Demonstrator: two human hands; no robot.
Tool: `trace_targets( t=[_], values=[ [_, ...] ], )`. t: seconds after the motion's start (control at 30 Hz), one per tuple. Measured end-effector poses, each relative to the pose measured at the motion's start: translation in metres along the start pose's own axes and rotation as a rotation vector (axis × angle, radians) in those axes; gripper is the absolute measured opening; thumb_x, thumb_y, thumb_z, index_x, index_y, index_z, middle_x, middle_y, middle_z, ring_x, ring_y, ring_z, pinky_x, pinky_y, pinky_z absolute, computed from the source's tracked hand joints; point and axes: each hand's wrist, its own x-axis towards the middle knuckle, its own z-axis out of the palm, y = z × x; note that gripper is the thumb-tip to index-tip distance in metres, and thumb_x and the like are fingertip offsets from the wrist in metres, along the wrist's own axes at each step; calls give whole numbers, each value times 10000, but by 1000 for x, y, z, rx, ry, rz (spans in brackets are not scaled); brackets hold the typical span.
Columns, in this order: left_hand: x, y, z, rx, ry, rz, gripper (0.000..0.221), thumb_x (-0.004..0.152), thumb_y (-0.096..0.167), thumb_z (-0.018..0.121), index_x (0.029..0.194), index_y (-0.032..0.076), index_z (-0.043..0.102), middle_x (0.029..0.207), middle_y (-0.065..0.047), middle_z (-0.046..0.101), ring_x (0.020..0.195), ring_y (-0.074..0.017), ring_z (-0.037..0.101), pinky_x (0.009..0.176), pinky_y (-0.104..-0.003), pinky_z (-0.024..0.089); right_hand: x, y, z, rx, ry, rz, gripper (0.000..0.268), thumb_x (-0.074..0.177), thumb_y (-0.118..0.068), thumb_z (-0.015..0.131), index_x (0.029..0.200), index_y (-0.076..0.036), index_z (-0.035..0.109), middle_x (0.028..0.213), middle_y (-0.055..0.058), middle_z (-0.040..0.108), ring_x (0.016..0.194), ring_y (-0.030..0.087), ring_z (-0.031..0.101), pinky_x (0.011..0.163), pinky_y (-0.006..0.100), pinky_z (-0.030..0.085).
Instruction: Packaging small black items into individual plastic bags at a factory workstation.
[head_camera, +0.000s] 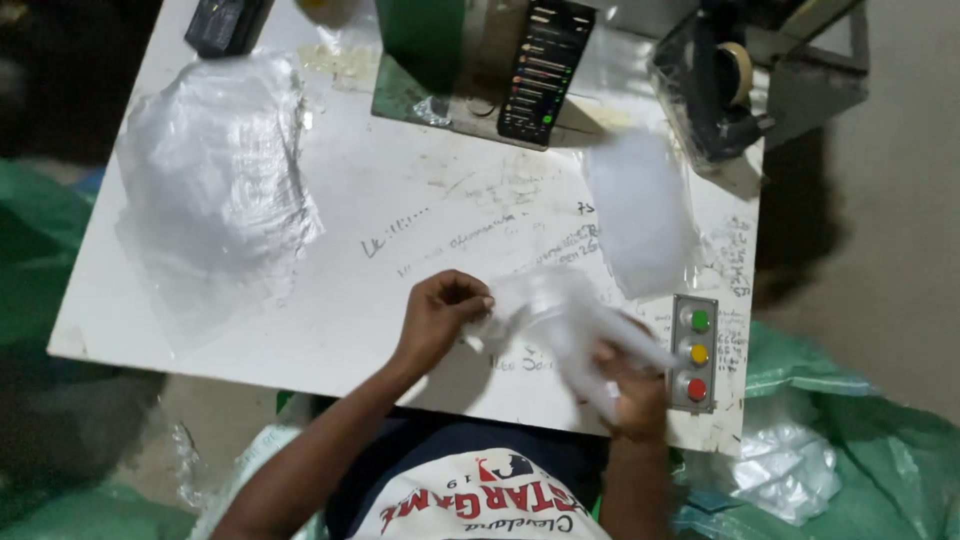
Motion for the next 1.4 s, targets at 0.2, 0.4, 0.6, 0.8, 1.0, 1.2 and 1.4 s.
trace_targets(
  t=[0.2, 0.4, 0.6, 0.8, 1.0, 1.2, 1.4],
  values=[
    [-18, -10, 10, -83, 2, 155, 106, 818, -54, 759, 841, 21, 688, 792, -101, 670, 719, -207, 638, 695, -341, 571, 5, 28, 30, -80, -351, -23, 333, 699, 90, 819, 1027, 46, 782, 796, 214, 757, 625, 231, 700, 464, 388, 600],
    [-11, -8, 1, 499, 95, 684, 186, 837, -33, 711, 1022, -52, 720, 1108, -229, 678, 923, -411, 685, 785, -463, 579, 11, 4, 38, -71, -404, -145, 415, 674, 184, 668, 1009, 0, 830, 1026, 273, 776, 925, 332, 743, 733, 504, 619],
    [4, -44, 20, 715, -41, 1037, 497, 824, -159, 595, 1289, -7, 681, 1329, -268, 624, 924, -430, 668, 767, -485, 575, 4, 13, 54, -555, -280, -413, 262, 845, 97, 712, 1053, -37, 800, 1052, 169, 764, 1012, 347, 752, 891, 441, 607],
    [3, -5, 23, 612, 244, 892, 89, 885, 53, 727, 954, 100, 698, 856, -36, 642, 777, -257, 688, 670, -360, 564, 10, 28, 66, -201, -50, -460, 239, 953, -32, 648, 1176, 12, 724, 1218, 196, 616, 1182, 303, 624, 1015, 444, 496],
    [-19, 10, 33, 779, 147, 1292, 141, 854, 42, 769, 975, 62, 698, 835, -88, 652, 722, -285, 653, 608, -397, 519, 37, 41, 74, -447, -305, -635, 140, 909, 27, 684, 989, -11, 793, 972, 110, 705, 924, 231, 730, 868, 344, 579],
    [-36, 28, 29, 647, 126, 1129, 129, 882, 3, 701, 983, 83, 710, 809, -38, 652, 700, -229, 646, 619, -334, 530, 39, 104, 59, 405, -58, 302, 222, 965, -99, 689, 1137, 39, 709, 942, 218, 744, 761, 301, 723, 726, 405, 610],
    [-37, -1, 31, 627, 21, 1028, 40, 929, 58, 621, 936, 61, 661, 726, -92, 547, 653, -310, 551, 593, -419, 461, 31, 105, 77, 328, -315, 404, 231, 1027, -225, 664, 1010, -13, 755, 842, 145, 753, 704, 206, 698, 663, 339, 587]
  ],
)
